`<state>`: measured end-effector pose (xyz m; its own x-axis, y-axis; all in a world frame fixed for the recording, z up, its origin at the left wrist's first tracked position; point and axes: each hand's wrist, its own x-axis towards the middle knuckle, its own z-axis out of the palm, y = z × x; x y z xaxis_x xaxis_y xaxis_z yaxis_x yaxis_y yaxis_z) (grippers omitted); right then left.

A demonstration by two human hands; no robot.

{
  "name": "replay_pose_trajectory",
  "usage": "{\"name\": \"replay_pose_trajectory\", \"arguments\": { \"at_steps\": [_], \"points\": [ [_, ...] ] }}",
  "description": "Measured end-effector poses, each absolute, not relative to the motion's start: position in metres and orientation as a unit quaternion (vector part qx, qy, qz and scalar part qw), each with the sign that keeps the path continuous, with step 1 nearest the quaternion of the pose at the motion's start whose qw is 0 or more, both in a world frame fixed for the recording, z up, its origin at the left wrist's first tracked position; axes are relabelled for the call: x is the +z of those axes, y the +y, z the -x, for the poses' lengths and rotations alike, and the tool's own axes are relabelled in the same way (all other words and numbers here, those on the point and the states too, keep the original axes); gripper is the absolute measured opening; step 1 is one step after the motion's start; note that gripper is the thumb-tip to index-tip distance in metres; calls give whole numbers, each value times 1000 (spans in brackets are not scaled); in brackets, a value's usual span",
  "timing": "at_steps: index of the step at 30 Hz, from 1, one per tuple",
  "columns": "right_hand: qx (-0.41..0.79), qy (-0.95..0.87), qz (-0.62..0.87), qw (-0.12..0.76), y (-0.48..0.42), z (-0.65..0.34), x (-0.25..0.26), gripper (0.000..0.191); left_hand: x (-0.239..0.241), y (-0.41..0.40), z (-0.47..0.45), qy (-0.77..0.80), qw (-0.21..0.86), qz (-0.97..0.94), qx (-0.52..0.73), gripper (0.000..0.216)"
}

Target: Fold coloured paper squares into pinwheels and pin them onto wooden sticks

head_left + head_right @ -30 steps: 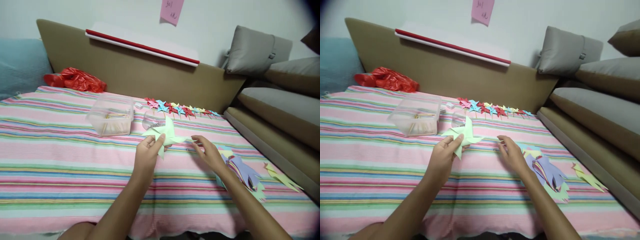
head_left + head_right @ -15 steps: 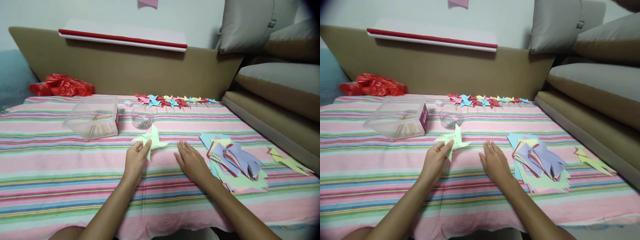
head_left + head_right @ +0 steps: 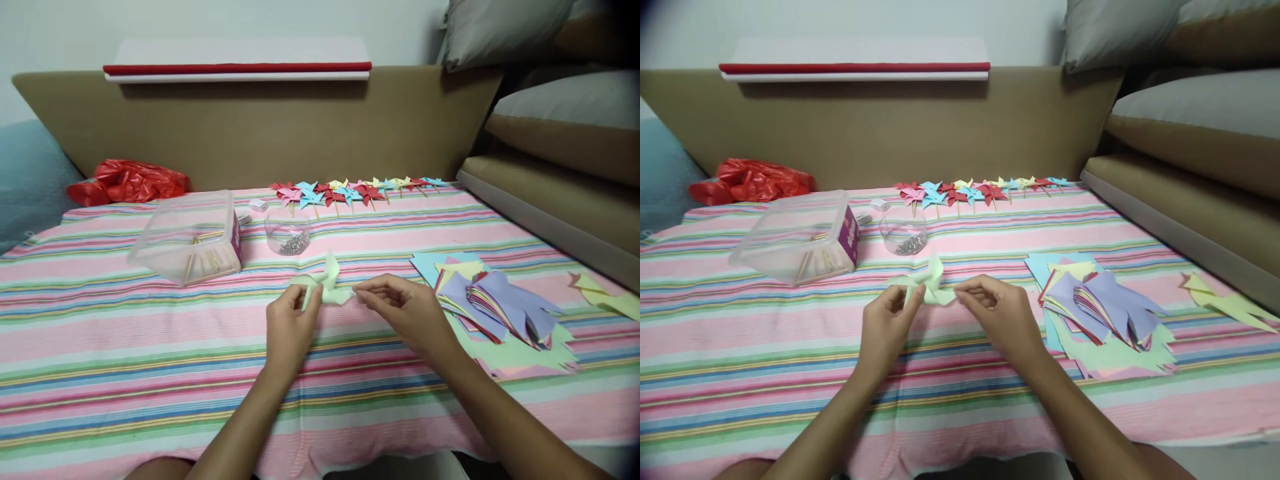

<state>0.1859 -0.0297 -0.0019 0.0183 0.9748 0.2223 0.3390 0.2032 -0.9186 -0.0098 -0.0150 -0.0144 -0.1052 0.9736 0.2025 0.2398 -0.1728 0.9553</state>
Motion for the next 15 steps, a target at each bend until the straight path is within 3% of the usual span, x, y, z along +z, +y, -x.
{"name": "replay_pose_trajectory", "arguments": {
  "at_steps": [3,9,15],
  "points": [
    [390,-617,481,485,-37,-168,1,13,-13,-21,5,525,348,-590,505,40],
    [284,-691,461,479,-39,-157,2,9,-8,-28,0,490,492,-523,494,42],
    [251,-685,472,496,-39,-158,2,7,-3,-31,-3,463,530,-487,517,39]
  ]
}}
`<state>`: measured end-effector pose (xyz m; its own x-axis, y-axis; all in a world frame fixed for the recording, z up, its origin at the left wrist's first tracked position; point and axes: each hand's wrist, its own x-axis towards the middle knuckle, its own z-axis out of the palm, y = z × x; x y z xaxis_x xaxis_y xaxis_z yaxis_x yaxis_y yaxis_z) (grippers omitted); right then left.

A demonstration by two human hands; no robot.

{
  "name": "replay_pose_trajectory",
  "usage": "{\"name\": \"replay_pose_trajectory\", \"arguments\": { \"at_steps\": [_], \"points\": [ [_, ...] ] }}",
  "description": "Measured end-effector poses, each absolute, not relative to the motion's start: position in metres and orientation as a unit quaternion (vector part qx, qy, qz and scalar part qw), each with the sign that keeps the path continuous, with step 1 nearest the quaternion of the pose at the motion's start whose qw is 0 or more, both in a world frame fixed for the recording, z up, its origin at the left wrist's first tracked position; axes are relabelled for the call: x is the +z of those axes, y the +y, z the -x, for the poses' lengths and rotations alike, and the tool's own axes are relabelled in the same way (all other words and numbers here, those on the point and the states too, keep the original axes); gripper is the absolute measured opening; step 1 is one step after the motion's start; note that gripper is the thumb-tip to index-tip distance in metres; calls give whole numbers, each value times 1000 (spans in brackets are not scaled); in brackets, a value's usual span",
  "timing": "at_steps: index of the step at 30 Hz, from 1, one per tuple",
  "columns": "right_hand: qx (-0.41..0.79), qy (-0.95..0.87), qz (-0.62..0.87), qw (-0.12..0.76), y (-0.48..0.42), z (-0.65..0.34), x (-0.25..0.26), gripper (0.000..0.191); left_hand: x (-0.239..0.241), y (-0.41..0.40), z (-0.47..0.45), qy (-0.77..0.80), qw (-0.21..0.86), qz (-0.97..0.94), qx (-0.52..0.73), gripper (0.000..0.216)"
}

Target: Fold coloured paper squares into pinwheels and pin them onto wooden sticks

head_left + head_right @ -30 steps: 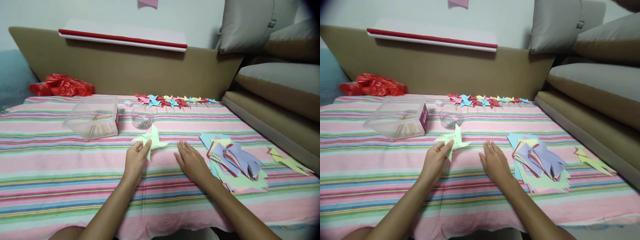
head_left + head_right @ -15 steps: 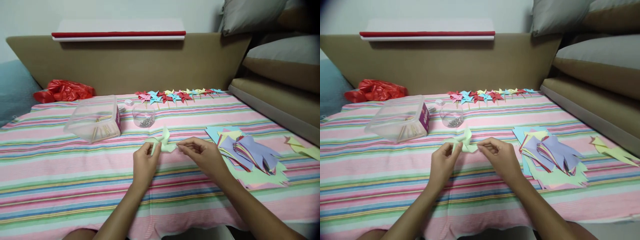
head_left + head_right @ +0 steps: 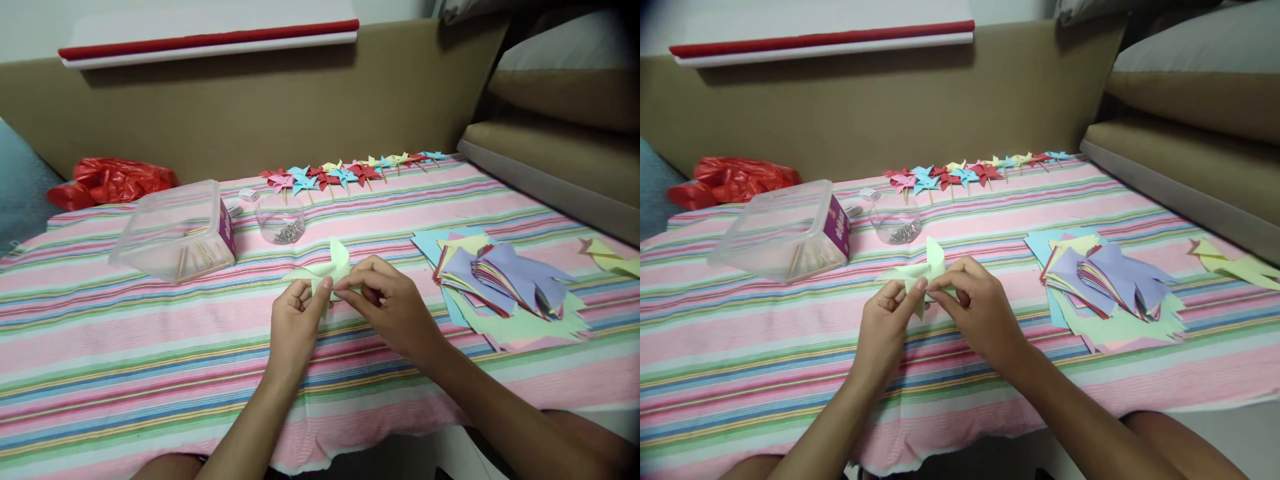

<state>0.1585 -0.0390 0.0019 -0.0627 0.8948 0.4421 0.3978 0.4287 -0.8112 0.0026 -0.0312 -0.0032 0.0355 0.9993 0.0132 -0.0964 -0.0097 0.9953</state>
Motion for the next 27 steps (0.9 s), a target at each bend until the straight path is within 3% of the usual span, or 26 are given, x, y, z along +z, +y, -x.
{"name": "replay_pose_trajectory", "arguments": {
  "at_steps": [27],
  "points": [
    [334,-639,499,481,-35,-166,3,8,-1,-35,-7,462,509,-501,525,36]
  ]
}}
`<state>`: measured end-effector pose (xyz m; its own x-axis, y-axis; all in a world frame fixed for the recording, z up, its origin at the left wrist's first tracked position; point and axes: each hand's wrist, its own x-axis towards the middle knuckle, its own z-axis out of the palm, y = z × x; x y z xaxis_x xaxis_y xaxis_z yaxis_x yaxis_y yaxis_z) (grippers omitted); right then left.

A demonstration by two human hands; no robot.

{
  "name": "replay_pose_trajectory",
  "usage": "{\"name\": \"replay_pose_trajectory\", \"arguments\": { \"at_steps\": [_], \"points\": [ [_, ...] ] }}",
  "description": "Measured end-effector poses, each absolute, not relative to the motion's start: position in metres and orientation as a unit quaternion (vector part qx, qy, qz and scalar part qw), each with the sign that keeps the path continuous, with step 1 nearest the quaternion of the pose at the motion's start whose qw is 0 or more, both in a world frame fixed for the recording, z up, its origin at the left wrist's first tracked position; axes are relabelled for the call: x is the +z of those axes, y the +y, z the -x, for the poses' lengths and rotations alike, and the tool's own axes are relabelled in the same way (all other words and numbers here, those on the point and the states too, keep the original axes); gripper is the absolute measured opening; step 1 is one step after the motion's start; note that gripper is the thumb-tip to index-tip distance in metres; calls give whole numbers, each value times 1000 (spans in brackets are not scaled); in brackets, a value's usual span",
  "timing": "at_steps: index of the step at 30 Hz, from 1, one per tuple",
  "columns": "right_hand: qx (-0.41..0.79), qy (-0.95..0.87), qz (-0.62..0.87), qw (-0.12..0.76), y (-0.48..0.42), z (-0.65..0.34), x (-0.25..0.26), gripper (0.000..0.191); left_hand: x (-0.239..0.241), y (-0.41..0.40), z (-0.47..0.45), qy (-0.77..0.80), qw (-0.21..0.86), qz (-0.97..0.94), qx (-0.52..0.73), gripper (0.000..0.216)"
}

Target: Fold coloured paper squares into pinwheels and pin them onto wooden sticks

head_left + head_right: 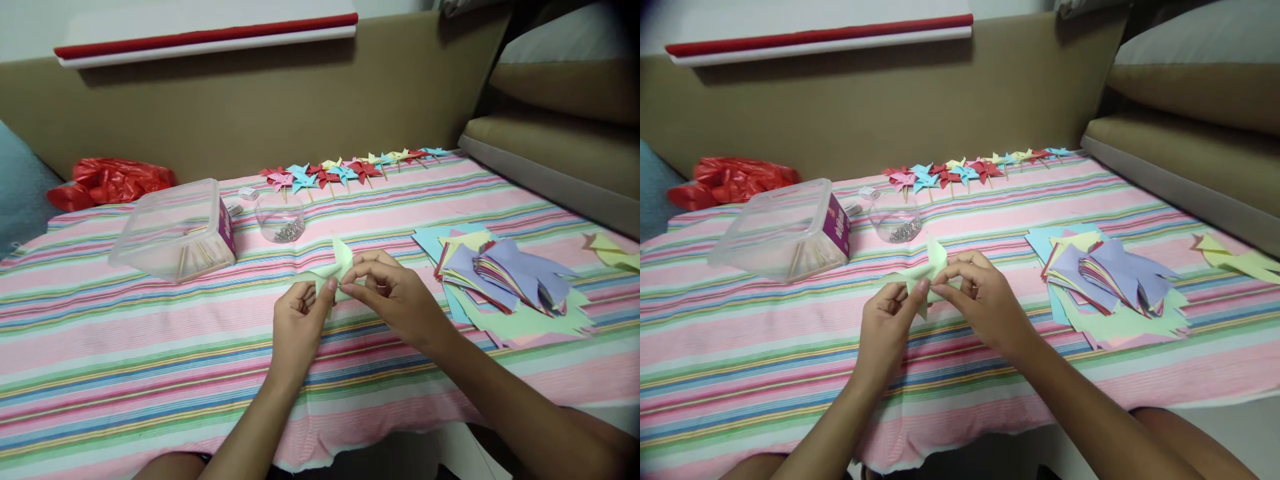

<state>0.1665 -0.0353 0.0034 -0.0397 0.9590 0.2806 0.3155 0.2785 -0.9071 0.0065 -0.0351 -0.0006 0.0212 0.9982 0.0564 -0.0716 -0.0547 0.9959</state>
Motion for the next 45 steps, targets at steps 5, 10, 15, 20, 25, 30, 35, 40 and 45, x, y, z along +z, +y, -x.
{"name": "replay_pose_trajectory", "arguments": {
  "at_steps": [5,10,15,20,25,30,35,40,45],
  "points": [
    [382,-633,484,468,-33,-170,6,11,-3,-35,-5,454,480,-543,519,36],
    [381,-641,476,466,-32,-172,10,11,-2,-36,-4,456,459,-571,505,36],
    [387,-636,486,458,-33,-172,11,14,0,-37,-5,459,454,-575,503,35],
    [434,-592,508,450,-35,-172,10,20,-5,-37,-5,472,426,-593,494,32],
    [465,-554,520,455,-36,-172,13,23,-9,-39,-4,433,458,-569,529,55],
    [471,-522,536,468,-37,-170,13,25,-7,-39,-4,414,499,-546,531,86],
    [441,-502,546,506,-36,-169,7,23,-8,-37,-7,399,530,-516,542,58],
    [430,-461,539,559,-32,-170,3,29,-7,-36,-2,406,553,-454,568,32],
    [484,-374,481,628,-29,-173,3,42,-4,-33,2,373,609,-392,580,22]
  ]
}}
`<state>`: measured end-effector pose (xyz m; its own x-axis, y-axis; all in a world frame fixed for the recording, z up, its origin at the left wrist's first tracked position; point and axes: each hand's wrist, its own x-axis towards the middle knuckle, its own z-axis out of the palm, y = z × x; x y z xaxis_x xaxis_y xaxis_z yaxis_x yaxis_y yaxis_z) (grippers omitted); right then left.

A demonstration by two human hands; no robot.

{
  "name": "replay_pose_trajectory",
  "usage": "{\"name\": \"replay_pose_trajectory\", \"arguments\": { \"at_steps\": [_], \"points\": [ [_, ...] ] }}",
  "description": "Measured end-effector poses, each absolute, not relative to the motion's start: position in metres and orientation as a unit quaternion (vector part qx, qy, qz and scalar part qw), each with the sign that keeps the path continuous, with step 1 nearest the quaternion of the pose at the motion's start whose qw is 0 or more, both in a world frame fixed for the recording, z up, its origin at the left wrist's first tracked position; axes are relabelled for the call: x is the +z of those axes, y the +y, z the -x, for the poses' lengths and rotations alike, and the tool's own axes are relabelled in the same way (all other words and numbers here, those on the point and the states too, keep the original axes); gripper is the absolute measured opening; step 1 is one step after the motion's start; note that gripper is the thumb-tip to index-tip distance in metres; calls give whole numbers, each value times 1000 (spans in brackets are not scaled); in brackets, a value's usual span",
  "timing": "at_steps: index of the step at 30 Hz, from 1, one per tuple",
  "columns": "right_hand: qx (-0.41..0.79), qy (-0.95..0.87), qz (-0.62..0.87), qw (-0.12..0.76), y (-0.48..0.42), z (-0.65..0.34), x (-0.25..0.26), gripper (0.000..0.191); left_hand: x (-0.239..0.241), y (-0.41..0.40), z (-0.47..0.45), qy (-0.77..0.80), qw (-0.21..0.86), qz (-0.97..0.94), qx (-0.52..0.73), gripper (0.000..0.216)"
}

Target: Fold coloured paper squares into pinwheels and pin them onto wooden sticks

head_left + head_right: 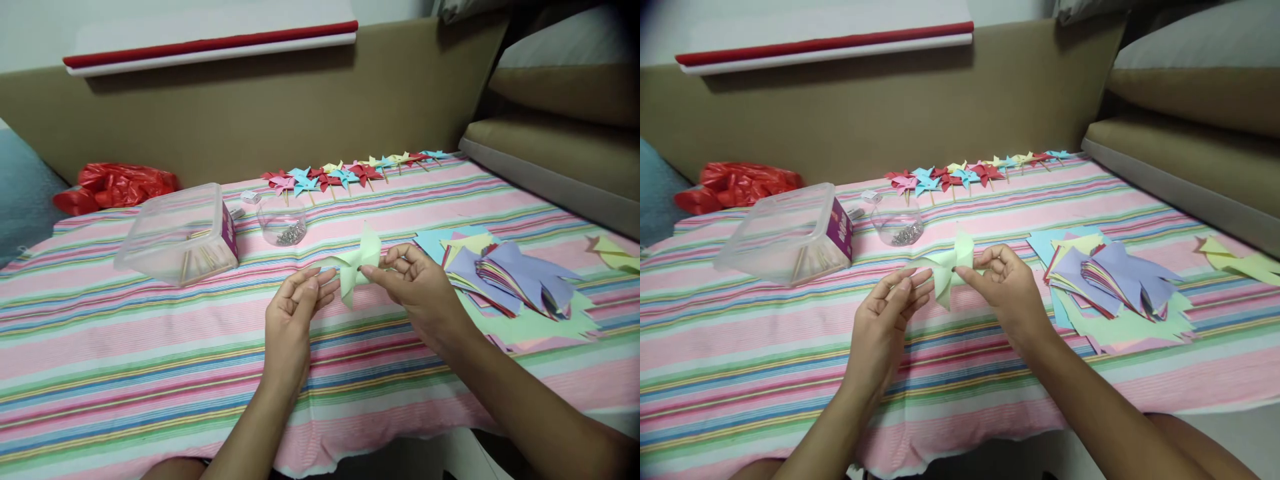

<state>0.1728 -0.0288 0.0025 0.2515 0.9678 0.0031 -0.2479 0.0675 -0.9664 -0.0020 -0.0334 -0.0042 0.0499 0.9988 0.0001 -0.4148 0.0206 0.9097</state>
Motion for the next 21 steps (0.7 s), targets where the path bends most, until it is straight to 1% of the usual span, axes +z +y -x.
{"name": "replay_pose_trajectory", "arguments": {
  "at_steps": [4,7,11,14,17,21],
  "points": [
    [570,-309,456,609,-28,-177,6,46,0,-32,1,358,639,-341,589,21],
    [610,-304,433,590,-27,-180,8,41,2,-31,2,357,650,-315,592,19],
    [630,-297,421,581,-25,-182,8,26,4,-33,5,352,660,-309,587,16],
    [642,-285,414,579,-25,-183,7,18,6,-35,6,347,664,-313,584,14],
    [649,-279,407,579,-25,-185,4,15,9,-37,5,345,663,-316,584,13],
    [648,-281,408,578,-24,-186,0,16,12,-39,4,348,663,-322,580,12]
  ]
}}
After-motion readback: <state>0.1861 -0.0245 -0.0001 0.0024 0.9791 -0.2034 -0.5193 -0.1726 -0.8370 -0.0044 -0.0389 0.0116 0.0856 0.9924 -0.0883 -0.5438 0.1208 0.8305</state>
